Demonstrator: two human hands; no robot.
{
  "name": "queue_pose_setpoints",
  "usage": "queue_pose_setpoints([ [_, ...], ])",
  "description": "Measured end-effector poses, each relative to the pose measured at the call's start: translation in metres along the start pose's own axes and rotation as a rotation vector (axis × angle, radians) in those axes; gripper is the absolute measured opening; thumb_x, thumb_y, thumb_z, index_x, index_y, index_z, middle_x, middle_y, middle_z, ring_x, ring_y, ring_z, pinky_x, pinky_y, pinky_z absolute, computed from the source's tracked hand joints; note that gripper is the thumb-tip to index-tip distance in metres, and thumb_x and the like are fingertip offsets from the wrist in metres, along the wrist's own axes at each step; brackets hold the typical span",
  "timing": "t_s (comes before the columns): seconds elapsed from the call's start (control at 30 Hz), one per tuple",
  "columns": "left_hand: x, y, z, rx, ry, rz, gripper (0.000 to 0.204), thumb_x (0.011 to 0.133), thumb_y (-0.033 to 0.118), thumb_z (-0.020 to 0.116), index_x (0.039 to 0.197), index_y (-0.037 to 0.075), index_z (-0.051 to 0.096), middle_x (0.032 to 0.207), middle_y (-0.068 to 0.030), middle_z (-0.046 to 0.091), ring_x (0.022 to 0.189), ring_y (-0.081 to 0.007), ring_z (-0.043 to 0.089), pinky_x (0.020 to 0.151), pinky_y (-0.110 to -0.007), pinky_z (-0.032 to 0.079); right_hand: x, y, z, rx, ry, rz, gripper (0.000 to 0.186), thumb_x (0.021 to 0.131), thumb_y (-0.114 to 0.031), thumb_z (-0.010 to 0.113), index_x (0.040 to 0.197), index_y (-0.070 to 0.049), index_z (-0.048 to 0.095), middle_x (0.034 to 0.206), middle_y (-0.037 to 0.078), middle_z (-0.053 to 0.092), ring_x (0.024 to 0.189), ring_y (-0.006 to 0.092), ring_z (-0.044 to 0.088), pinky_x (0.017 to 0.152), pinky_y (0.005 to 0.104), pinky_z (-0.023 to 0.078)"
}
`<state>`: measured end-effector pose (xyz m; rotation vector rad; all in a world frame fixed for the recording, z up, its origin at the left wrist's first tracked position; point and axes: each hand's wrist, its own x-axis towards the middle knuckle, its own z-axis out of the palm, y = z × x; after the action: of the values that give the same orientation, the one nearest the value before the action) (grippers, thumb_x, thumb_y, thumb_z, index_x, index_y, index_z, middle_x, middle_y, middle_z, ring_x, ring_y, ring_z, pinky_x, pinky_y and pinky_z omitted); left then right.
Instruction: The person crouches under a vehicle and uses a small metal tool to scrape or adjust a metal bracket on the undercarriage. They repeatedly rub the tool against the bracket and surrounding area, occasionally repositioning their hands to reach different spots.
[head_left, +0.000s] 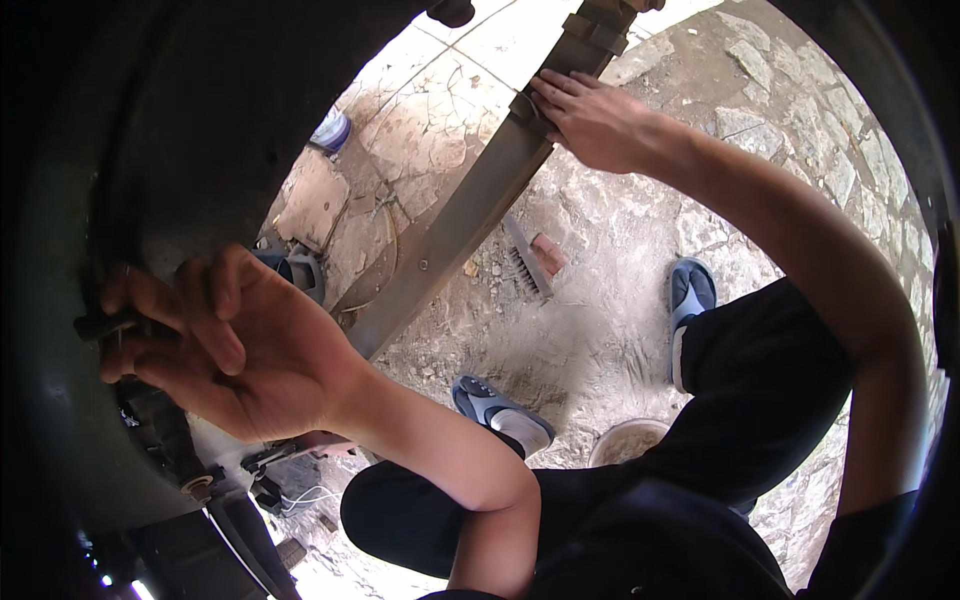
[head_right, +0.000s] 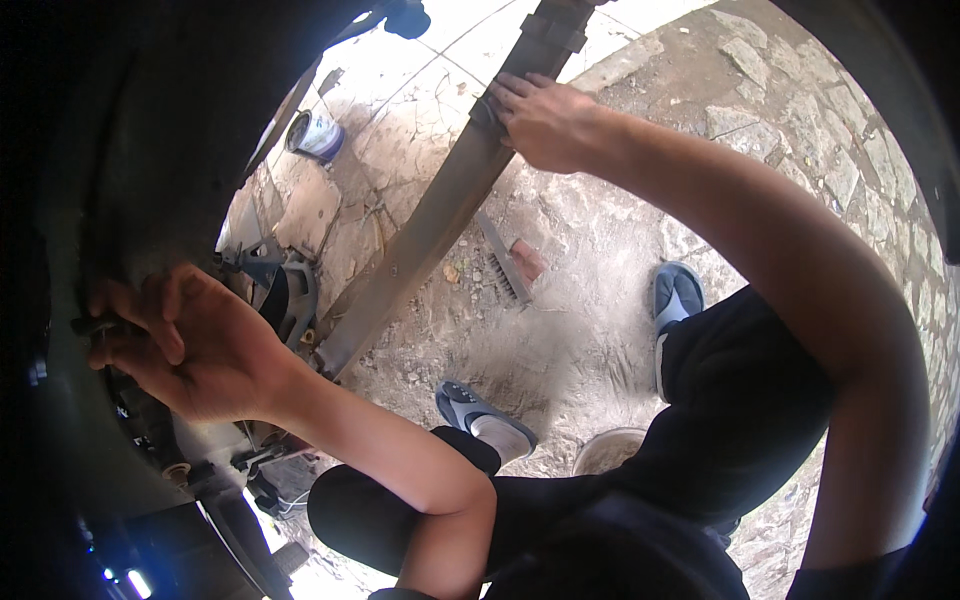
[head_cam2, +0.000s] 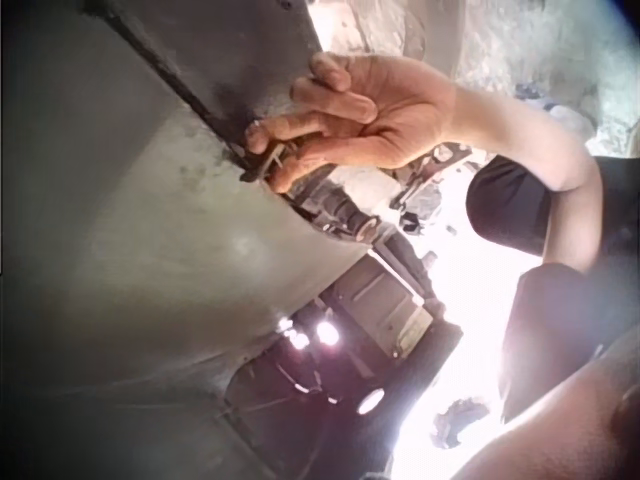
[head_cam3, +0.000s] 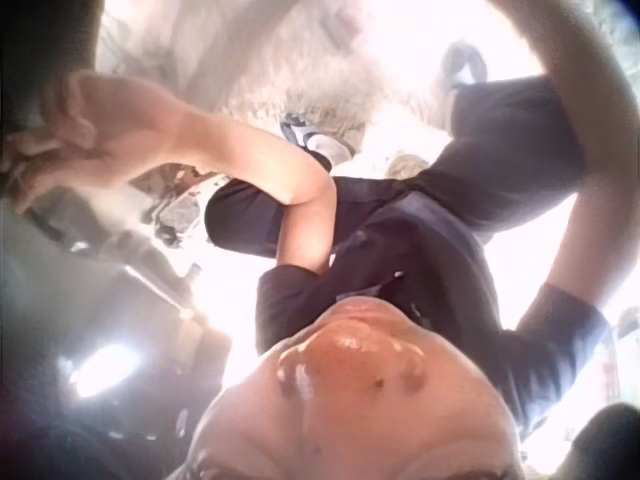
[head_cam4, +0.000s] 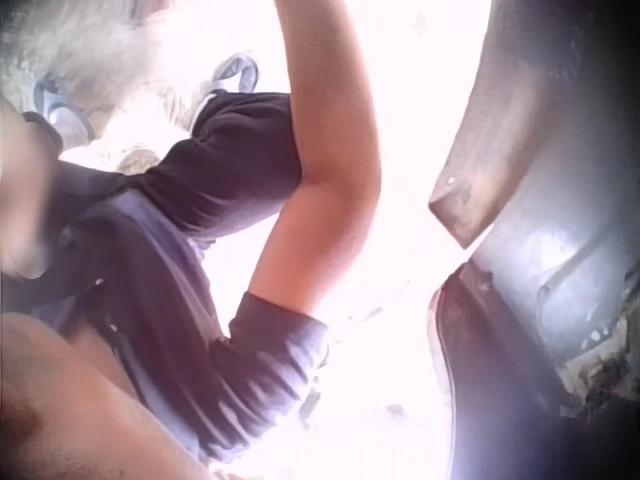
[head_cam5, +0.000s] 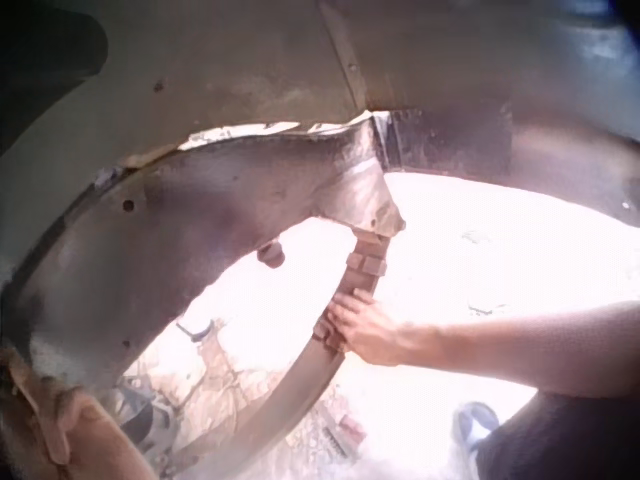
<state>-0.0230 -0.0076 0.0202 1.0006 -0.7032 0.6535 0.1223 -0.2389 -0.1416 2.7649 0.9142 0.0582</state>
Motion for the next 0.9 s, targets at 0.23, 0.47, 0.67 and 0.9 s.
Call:
queue_pose_setpoints([
  [0.23, 0.001, -0.003, -0.002, -0.082, -0.003, 0.014, 0.014, 0.095, 0.020, 0.057, 0.105, 0.026, 0.065, 0.116, 0.0016, 0.054, 0.064, -0.0025, 0.046, 0.081, -0.027, 0.038, 0.006, 0.004, 0.007, 0.086, 0.055, -0.018, 0.055, 0.102, -0.034, 0.029, 0.145, 0.001, 0.030, 0.155, 0.014, 0.023, 0.144, 0.0256, 0.019, 0.120, 0.0397, 0.017],
  [0.47, -0.004, -0.005, -0.011, -0.056, -0.031, 0.045, 0.018, 0.099, 0.027, 0.048, 0.114, 0.027, 0.058, 0.128, -0.0006, 0.050, 0.066, -0.0031, 0.045, 0.082, -0.027, 0.038, 0.011, 0.019, 0.009, 0.028, 0.073, 0.040, 0.055, 0.103, -0.034, 0.027, 0.146, 0.000, 0.028, 0.156, 0.014, 0.021, 0.145, 0.0254, 0.018, 0.120, 0.0427, 0.013],
  [0.67, -0.006, -0.009, -0.013, -0.067, -0.071, 0.056, 0.024, 0.101, 0.029, 0.042, 0.122, 0.023, 0.051, 0.119, -0.0025, 0.056, 0.092, -0.0111, 0.055, 0.098, -0.036, 0.038, -0.001, 0.015, -0.001, 0.184, 0.080, -0.049, 0.052, 0.102, -0.031, 0.034, 0.141, 0.003, 0.036, 0.154, 0.016, 0.027, 0.144, 0.0275, 0.022, 0.118, 0.0432, 0.020],
  [0.9, -0.007, -0.021, -0.029, -0.267, -0.195, 0.202, 0.040, 0.102, 0.033, 0.037, 0.138, 0.013, 0.035, 0.134, -0.0130, 0.044, 0.101, -0.0207, 0.056, 0.089, -0.038, 0.046, 0.004, -0.006, -0.013, 0.071, -0.024, -0.058, 0.051, 0.100, -0.031, 0.037, 0.135, 0.005, 0.043, 0.150, 0.020, 0.031, 0.141, 0.0332, 0.027, 0.114, 0.0480, 0.025],
])
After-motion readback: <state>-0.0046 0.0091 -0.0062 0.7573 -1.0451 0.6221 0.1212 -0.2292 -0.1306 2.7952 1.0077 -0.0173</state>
